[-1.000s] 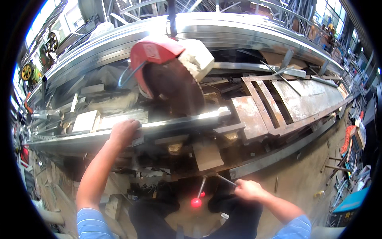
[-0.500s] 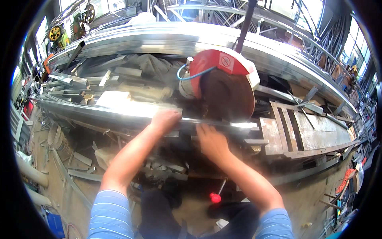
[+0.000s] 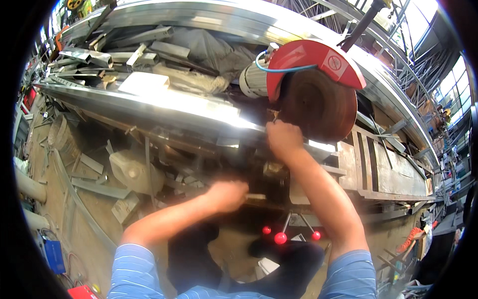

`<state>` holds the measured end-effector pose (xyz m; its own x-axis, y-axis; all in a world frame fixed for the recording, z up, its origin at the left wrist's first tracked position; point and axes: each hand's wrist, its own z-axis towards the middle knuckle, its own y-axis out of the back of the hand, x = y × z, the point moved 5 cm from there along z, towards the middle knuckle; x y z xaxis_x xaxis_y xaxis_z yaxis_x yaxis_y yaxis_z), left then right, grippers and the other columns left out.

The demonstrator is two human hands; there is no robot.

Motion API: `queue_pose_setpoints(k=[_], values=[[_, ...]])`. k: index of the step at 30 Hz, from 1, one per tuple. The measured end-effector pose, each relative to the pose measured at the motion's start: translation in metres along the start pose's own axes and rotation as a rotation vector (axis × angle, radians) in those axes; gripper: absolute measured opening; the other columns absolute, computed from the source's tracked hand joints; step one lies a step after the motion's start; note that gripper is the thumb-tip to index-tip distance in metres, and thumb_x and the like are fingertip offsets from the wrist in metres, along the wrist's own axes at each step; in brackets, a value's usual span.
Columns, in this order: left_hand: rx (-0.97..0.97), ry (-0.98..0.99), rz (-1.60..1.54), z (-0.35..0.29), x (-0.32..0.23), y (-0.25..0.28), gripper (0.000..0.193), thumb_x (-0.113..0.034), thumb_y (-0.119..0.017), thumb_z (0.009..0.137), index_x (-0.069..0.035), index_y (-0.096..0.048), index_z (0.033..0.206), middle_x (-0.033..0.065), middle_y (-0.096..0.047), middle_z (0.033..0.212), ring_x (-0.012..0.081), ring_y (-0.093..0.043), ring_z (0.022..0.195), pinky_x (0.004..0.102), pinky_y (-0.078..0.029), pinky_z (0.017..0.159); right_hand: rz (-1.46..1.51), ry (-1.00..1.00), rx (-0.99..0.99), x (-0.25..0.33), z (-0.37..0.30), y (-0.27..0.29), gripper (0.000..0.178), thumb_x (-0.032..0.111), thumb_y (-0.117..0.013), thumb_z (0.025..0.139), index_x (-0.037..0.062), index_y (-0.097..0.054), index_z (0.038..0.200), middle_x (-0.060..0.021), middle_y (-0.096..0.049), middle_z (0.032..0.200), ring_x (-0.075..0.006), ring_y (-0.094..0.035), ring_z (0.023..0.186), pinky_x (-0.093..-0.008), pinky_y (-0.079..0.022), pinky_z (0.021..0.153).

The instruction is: The person selects a long metal profile from a stack, positions it in a chop saw, and cuts it. They then consult a document with diagrams, return to the saw, and cut another piece of metal. The person handles the metal pieces and the document throughout the process.

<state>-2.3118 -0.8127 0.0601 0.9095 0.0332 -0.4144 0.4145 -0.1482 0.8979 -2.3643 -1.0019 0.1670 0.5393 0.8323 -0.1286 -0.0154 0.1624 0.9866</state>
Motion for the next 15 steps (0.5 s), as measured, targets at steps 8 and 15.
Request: queue_pose_setpoints(k=[8,15], values=[[-0.096,-0.158,0.173,0.053,-0.011,-0.119,0.020,-0.016,-0.064,0.087,-0.007,-0.068,0.104,0.0117,-0.069,0.108,0.0324,-0.069,0.102,0.0469,-0.057,0.077,-0.039,0.012,0.033,0.017,0.017,0.002,0.015,0.010,-0.062,0.090,0.0070,-0.073,0.099,-0.0145,-0.074,0.100,-0.0338,-0.076,0.092,-0.0459,-0.060,0.077],[-0.894,-0.081,0.269,0.011,0.014,0.039,0.048,-0.006,-0.066,0.081,-0.004,-0.062,0.128,0.0154,-0.057,0.125,0.0357,-0.057,0.116,0.0457,-0.050,0.096,-0.060,0.011,0.018,0.001,0.006,-0.001,0.015,0.011,-0.061,0.090,0.0080,-0.075,0.095,-0.0130,-0.076,0.097,-0.0313,-0.077,0.090,-0.0446,-0.061,0.075]])
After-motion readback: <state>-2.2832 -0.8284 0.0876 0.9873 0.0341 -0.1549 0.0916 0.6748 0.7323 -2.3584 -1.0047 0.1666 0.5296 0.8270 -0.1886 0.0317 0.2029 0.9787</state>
